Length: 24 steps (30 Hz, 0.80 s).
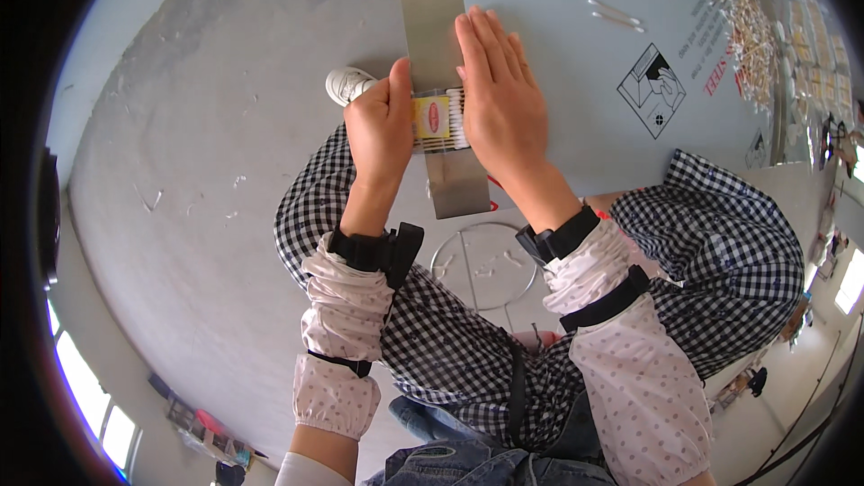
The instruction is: Manually organizing and packaging cotton swabs into small retail containers.
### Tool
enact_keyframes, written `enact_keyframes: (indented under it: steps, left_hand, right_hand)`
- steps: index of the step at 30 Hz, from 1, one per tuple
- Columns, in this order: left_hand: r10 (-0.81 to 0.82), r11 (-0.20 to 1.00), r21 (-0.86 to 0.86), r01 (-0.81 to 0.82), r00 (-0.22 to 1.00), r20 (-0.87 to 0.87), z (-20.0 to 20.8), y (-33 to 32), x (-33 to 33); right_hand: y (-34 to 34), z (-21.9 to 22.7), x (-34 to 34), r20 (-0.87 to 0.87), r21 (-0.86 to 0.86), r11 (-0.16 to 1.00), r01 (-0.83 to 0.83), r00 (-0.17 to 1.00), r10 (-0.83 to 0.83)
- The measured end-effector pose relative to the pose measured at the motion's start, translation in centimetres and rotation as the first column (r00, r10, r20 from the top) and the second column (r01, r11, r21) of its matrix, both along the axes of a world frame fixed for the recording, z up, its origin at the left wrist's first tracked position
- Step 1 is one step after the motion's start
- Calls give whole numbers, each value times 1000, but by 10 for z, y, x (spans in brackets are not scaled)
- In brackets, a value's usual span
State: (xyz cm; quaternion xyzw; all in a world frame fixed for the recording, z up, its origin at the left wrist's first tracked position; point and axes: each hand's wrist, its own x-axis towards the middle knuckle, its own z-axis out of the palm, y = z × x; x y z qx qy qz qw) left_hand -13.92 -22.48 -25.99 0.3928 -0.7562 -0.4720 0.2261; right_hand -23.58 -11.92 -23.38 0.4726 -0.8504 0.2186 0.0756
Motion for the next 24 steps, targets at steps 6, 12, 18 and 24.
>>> enact_keyframes:
  steps: [6, 12, 18, 24]
  left_hand:
    - [-17, 997, -69, 21, 998, 62, 2, 2, -1]
    - [-32, 995, -94, 44, 991, 128, 7, 4, -4]
    - [-28, 991, -123, 47, 989, 148, 11, 4, -6]
    - [-16, 988, -148, 42, 985, 170, 11, 6, -7]
  right_hand:
    - [0, -3, 1, 23, -15, 1000, 15, 1000, -15]
    - [0, -6, 3, 43, -27, 999, 42, 998, -41]
    - [-3, -5, 4, 59, -71, 996, 48, 997, -44]
    - [-7, -8, 9, 107, -145, 988, 46, 994, -31]
